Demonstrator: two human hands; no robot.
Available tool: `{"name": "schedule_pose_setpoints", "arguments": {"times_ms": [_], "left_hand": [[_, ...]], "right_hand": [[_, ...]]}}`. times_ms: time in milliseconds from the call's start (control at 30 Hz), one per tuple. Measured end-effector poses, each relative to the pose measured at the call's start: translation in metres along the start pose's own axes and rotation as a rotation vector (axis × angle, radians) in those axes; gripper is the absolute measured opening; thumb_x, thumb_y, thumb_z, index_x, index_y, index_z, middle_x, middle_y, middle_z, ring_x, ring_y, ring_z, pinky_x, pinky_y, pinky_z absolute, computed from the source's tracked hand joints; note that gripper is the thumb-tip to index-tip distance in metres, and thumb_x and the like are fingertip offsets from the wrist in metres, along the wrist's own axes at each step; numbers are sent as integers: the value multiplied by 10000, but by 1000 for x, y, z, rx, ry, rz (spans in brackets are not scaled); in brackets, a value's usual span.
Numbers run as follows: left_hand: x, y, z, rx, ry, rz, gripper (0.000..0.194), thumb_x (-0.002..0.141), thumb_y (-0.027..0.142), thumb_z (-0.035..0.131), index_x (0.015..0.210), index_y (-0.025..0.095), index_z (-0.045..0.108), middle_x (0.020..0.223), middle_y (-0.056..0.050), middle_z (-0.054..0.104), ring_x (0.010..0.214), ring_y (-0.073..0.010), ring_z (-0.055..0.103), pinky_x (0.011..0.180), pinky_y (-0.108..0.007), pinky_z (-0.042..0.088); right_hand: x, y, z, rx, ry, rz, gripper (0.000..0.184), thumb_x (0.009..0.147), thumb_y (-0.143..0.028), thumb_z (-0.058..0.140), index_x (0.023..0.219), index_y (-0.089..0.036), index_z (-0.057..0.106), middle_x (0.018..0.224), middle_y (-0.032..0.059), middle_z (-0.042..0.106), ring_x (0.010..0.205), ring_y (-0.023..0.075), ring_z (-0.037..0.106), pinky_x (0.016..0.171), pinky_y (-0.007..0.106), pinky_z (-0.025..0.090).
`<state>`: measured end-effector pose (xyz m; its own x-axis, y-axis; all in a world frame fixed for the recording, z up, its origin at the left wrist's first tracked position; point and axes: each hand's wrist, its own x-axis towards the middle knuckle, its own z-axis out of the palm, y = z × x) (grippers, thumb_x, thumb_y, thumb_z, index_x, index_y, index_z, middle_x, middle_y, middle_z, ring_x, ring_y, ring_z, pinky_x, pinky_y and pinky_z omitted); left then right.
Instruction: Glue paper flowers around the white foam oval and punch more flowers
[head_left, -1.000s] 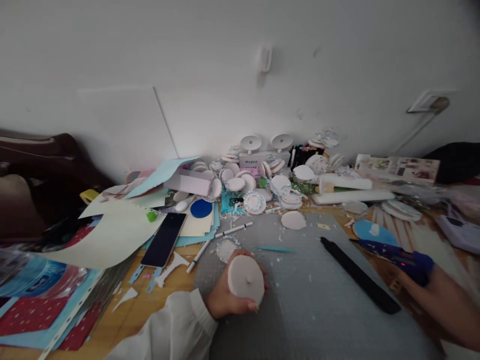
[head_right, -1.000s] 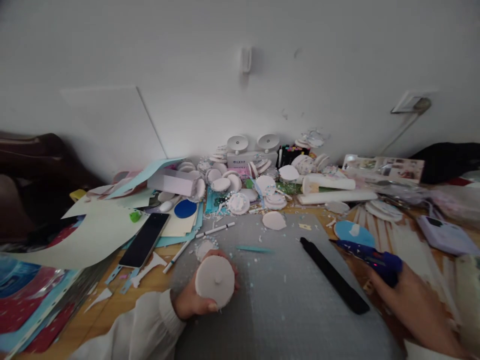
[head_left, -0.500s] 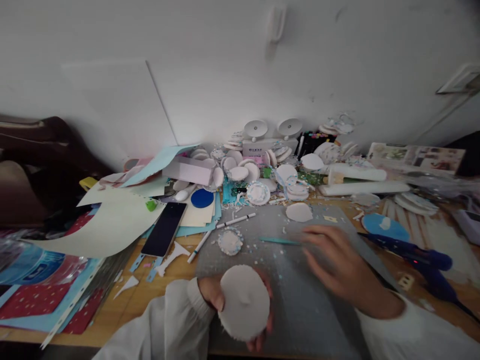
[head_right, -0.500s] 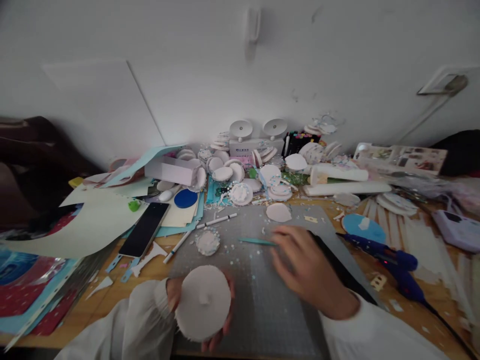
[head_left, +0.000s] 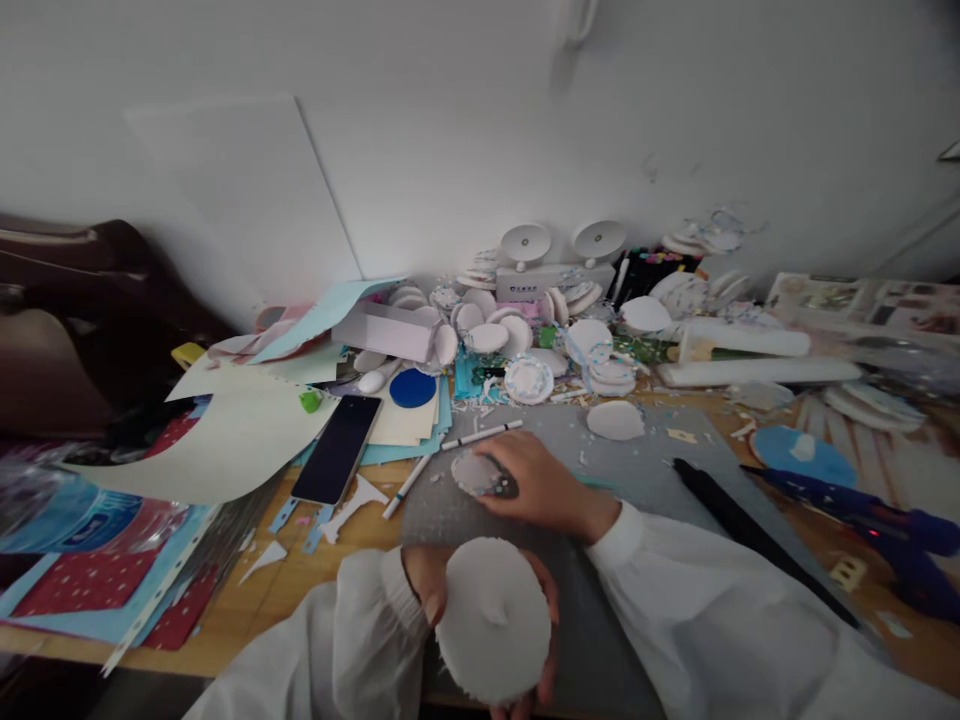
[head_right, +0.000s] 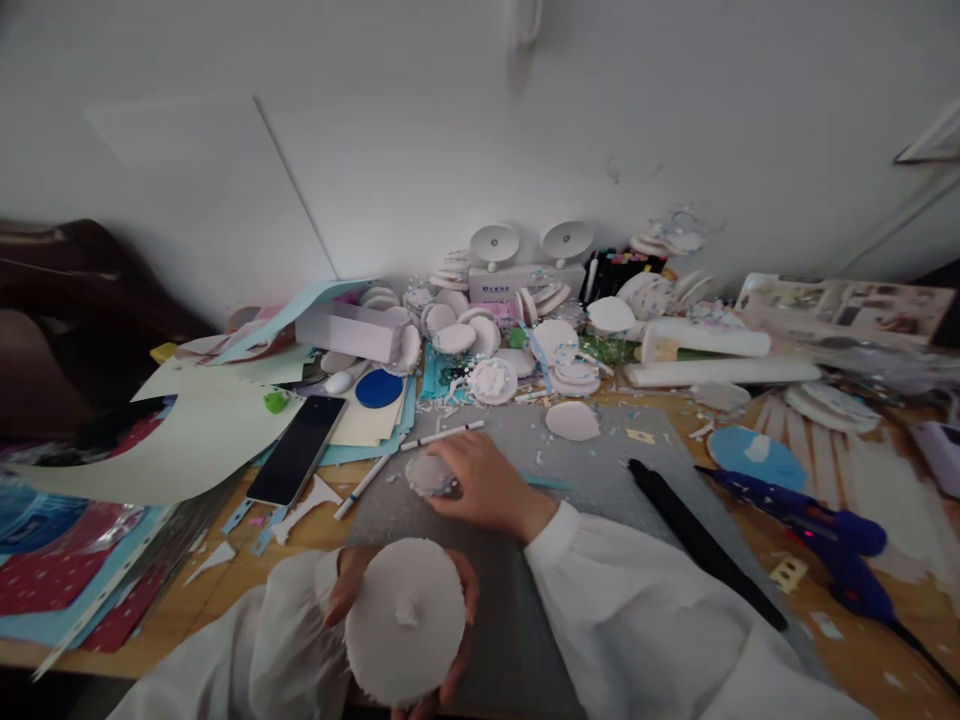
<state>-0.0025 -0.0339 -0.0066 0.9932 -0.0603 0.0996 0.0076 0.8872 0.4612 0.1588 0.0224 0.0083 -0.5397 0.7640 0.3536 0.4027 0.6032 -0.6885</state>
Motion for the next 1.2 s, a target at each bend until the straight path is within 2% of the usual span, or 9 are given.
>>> {"name": "schedule_pose_setpoints", "arguments": {"times_ms": [67, 167, 300, 400, 500, 633, 833, 1000, 1200], "left_hand": [[2, -2, 0, -8, 26, 40, 914, 319, 363, 887, 1154, 179, 564, 947, -143, 686, 679, -353, 694, 529, -461, 515], [5, -5, 1, -20, 126, 193, 909, 374, 493, 876, 1153, 156, 550, 937, -144, 671, 694, -284, 688, 567, -377, 541], [7, -6, 4, 14, 311, 363, 864, 522, 662, 763, 1158, 117, 551, 966, -152, 653, 773, -250, 680, 653, -331, 542], [6, -7, 2, -3, 375, 394, 839, 601, 702, 687, 1174, 102, 563, 1018, -163, 648, 835, -251, 678, 721, -328, 534], [6, -7, 0, -21, 380, 400, 838, 630, 739, 627, 1140, 74, 604, 1020, -162, 657, 844, -244, 672, 734, -315, 531], [6, -8, -1, -5, 402, 370, 831, 659, 752, 581, 1079, 38, 649, 911, -140, 687, 798, -209, 667, 739, -281, 519], [6, -7, 1, 35, 444, 372, 742, 701, 733, 559, 1064, 96, 669, 877, -104, 696, 733, -193, 655, 690, -291, 520], [7, -5, 4, 70, 474, 366, 689, 724, 718, 549, 1062, 131, 670, 865, -96, 699, 716, -216, 666, 762, -379, 513], [11, -5, 4, 82, 513, 365, 628, 694, 672, 632, 1002, 127, 684, 803, -82, 708, 592, -157, 638, 649, -294, 524]], "right_hand": [[-12, 3, -12, 125, 107, 78, 450, 722, -311, 705, 1130, -211, 543, 1133, 111, 611, 1079, 278, 564, 953, 483, 424], [-37, 6, -27, 338, 247, 178, 458, 839, -372, 587, 1242, -277, 390, 1213, 106, 576, 1109, 234, 583, 924, 432, 477], [-64, 5, -27, 609, 296, 286, 377, 916, -454, 446, 1260, -329, 357, 1281, 108, 553, 1016, 223, 654, 820, 408, 551], [-73, -1, -21, 813, 254, 331, 455, 838, -543, 554, 1226, -338, 433, 1202, 89, 617, 962, 238, 677, 801, 403, 567], [-77, -10, -18, 955, 210, 343, 594, 691, -459, 762, 1202, -348, 480, 1183, 74, 623, 1066, 248, 635, 907, 390, 527], [-82, -20, -19, 883, 159, 355, 695, 652, -268, 814, 1232, -385, 448, 1267, 39, 545, 1199, 227, 544, 1017, 380, 447], [-83, -26, -15, 753, 43, 283, 771, 640, -87, 758, 1264, -353, 391, 1273, 57, 522, 1220, 228, 510, 1036, 403, 429], [-80, -27, -11, 704, 26, 262, 796, 609, -86, 761, 1264, -346, 391, 1268, 68, 510, 1204, 256, 514, 998, 420, 457], [-79, -26, -12, 676, 5, 264, 838, 568, -79, 766, 1255, -362, 378, 1247, 45, 508, 1150, 223, 541, 956, 368, 478]]}}
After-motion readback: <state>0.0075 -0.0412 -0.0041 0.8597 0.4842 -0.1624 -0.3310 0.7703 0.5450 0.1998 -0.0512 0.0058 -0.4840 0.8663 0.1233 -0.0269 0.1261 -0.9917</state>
